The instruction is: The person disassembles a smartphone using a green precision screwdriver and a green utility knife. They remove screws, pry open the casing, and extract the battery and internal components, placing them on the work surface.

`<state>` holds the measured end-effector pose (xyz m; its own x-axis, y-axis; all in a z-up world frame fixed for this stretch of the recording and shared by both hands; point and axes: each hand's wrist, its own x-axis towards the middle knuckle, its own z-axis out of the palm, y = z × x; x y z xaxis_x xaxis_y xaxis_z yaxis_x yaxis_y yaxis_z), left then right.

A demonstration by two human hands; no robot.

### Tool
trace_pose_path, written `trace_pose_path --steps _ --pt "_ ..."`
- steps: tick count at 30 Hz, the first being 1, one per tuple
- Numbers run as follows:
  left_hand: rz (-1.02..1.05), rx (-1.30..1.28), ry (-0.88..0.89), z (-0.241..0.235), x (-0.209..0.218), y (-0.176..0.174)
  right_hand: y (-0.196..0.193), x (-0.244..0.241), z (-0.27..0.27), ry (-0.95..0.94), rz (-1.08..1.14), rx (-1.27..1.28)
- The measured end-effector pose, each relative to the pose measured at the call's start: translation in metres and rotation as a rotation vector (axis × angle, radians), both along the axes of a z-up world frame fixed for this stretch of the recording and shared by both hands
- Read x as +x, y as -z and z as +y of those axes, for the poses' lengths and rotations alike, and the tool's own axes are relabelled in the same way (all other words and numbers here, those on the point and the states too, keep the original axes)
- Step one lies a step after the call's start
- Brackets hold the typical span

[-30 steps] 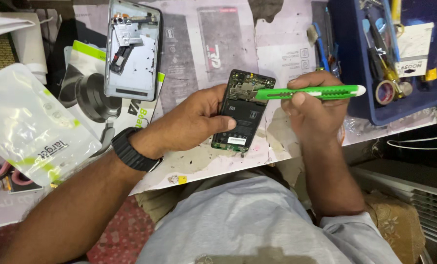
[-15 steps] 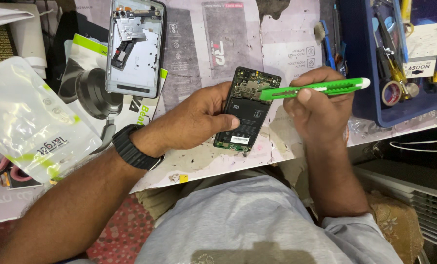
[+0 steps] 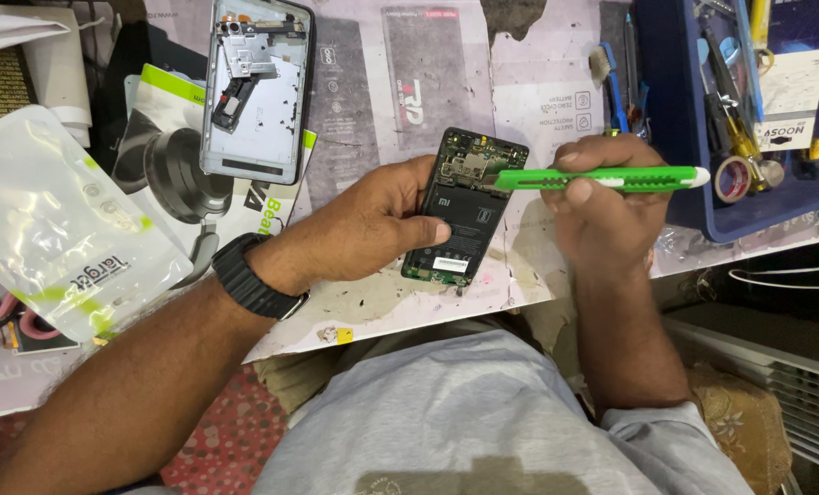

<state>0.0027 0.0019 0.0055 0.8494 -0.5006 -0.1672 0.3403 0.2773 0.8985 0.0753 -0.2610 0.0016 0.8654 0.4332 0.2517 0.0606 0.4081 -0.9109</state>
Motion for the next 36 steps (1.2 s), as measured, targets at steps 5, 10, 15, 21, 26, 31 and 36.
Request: trace_pose_path --steps 5,10,15,21,26,31,36 --pt "0.003 0.01 -0.002 0.001 -0.001 0.003 0.0 -0.003 -0.004 0.039 -0.023 0.012" --pt "0.012 0.011 -0.022 0.0 -0.001 0.016 0.002 -0.001 -0.008 0.005 0.037 0.095" --pt "0.032 -0.047 -0.091 -0.004 -0.003 0.011 -0.003 -0.006 0.0 0.098 0.068 0.132" --pt "0.161 -0.277 -0.135 -0.005 -0.005 0.019 0.011 -0.002 0.0 0.224 -0.003 0.126" --pt "0.296 -0.486 -0.177 0.0 -0.002 0.013 0.012 -0.009 -0.001 0.28 -0.093 0.074" --pt "0.35 -0.626 -0.154 0.003 -0.004 0.002 -0.016 -0.041 -0.014 0.159 -0.28 0.027" --pt "0.33 -0.527 -0.179 -0.001 -0.003 0.001 -0.041 -0.063 -0.023 0.183 -0.484 -0.413"
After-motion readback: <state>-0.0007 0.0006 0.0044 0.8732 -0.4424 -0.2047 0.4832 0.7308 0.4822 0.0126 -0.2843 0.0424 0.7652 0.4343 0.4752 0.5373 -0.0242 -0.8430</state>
